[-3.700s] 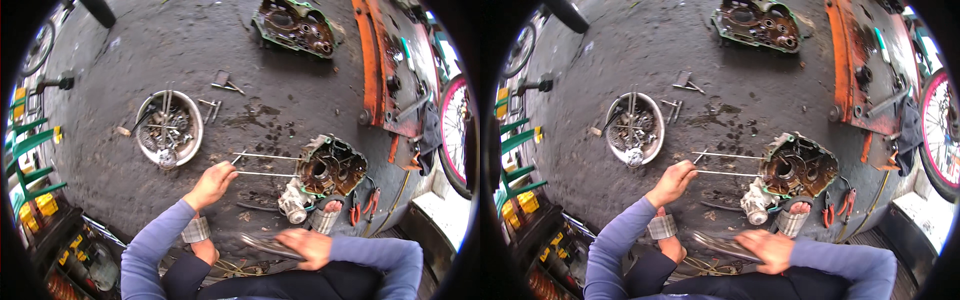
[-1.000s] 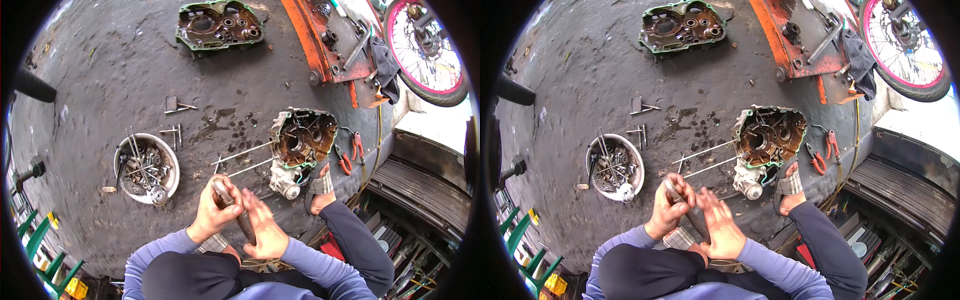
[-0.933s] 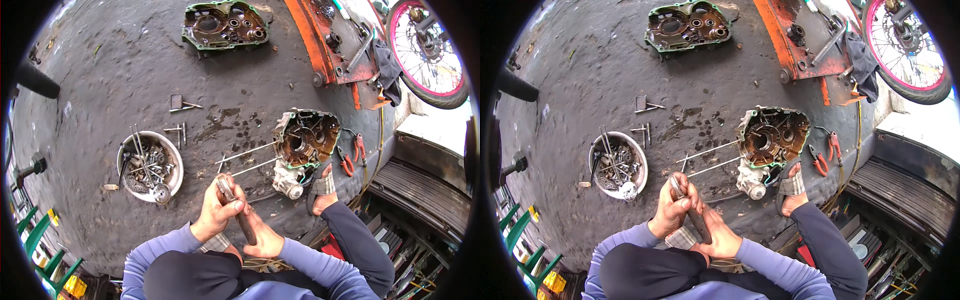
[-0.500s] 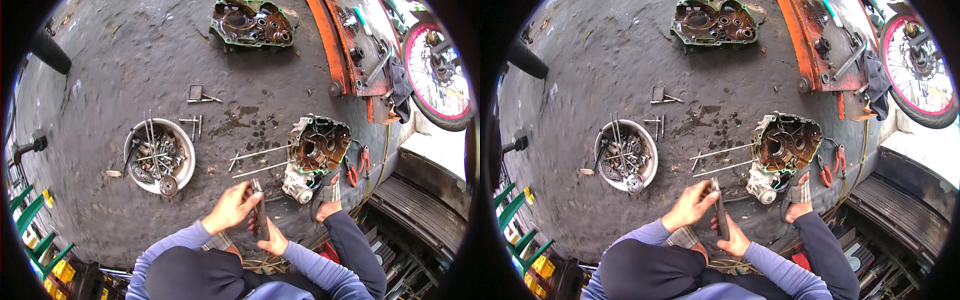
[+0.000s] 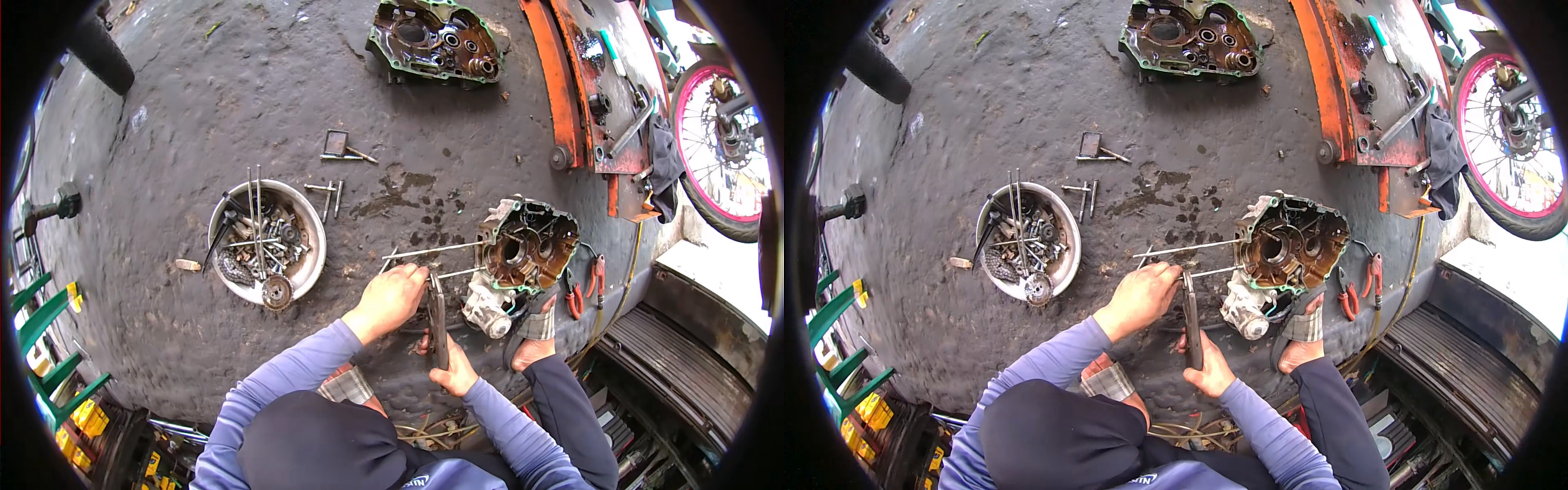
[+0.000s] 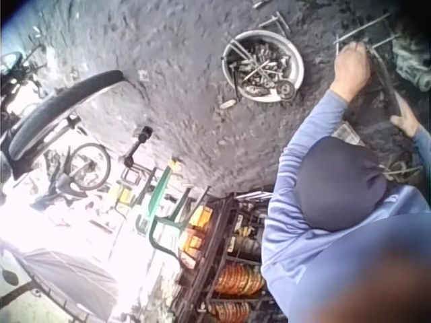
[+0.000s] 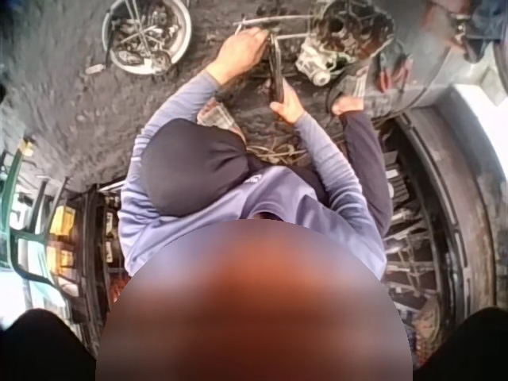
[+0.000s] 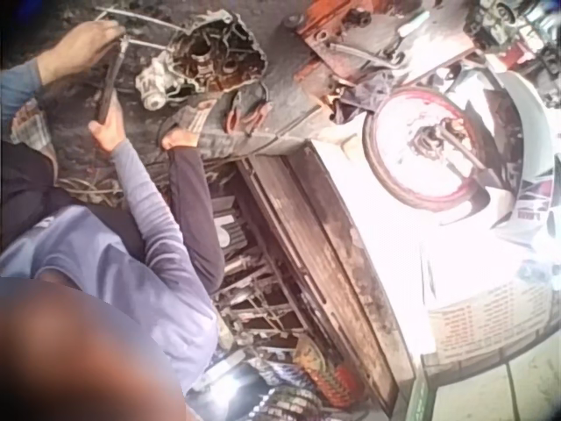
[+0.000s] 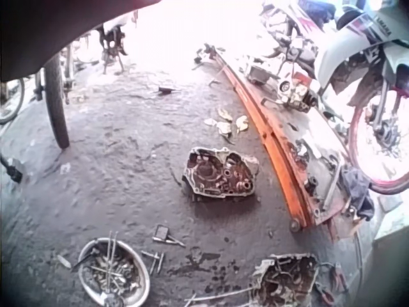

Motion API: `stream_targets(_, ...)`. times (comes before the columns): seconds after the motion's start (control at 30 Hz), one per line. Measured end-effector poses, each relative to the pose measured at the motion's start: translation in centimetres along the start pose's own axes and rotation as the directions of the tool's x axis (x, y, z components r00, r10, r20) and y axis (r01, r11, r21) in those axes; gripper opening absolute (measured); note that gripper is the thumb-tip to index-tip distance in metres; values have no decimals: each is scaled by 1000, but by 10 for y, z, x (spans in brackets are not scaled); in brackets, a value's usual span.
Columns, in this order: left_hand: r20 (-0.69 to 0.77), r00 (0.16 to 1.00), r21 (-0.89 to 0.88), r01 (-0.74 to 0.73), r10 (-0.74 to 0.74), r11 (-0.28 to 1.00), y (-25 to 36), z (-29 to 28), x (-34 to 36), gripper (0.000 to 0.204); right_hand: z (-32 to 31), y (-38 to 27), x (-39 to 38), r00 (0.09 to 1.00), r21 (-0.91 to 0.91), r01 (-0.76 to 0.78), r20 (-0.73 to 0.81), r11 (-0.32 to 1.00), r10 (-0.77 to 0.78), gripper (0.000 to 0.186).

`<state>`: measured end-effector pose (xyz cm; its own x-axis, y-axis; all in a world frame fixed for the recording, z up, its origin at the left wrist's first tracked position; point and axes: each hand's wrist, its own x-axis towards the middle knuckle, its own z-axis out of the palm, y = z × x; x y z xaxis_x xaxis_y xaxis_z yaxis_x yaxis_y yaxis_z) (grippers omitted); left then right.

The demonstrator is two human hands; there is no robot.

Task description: The recorder uses locking pliers to manipulate and adjust components within a disassembled motorcycle engine block on the floor of a repair shop.

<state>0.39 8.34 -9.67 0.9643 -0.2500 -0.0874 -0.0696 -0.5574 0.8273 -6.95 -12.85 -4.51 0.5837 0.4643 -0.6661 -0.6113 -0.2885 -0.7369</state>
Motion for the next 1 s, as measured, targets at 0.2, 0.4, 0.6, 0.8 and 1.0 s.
stream_targets(0.2,27,999,-4,-34,34,999,-4,-2,-1,23,-10,-2,1,997,-155,68,46,986,-62,66)
stream_targets(0.4,46,998,-14,-47,48,999,-3,-5,3,22,-7,-12,2,1000,-194,-3,-19,981,-1,55)
stream_targets(0.6,57,997,-39,-49,51,998,-2,-5,3,20,-6,-84,-9,912,23,-410,-13,912,410,48)
stream_targets(0.8,18,998,10,-67,67,998,-5,-8,-3,17,-15,-138,17,730,83,-683,102,726,676,41)
stream_targets(1.0,-33,998,-25,-50,50,998,1,-2,3,15,-11,-29,-15,977,-71,-211,1,975,212,57)
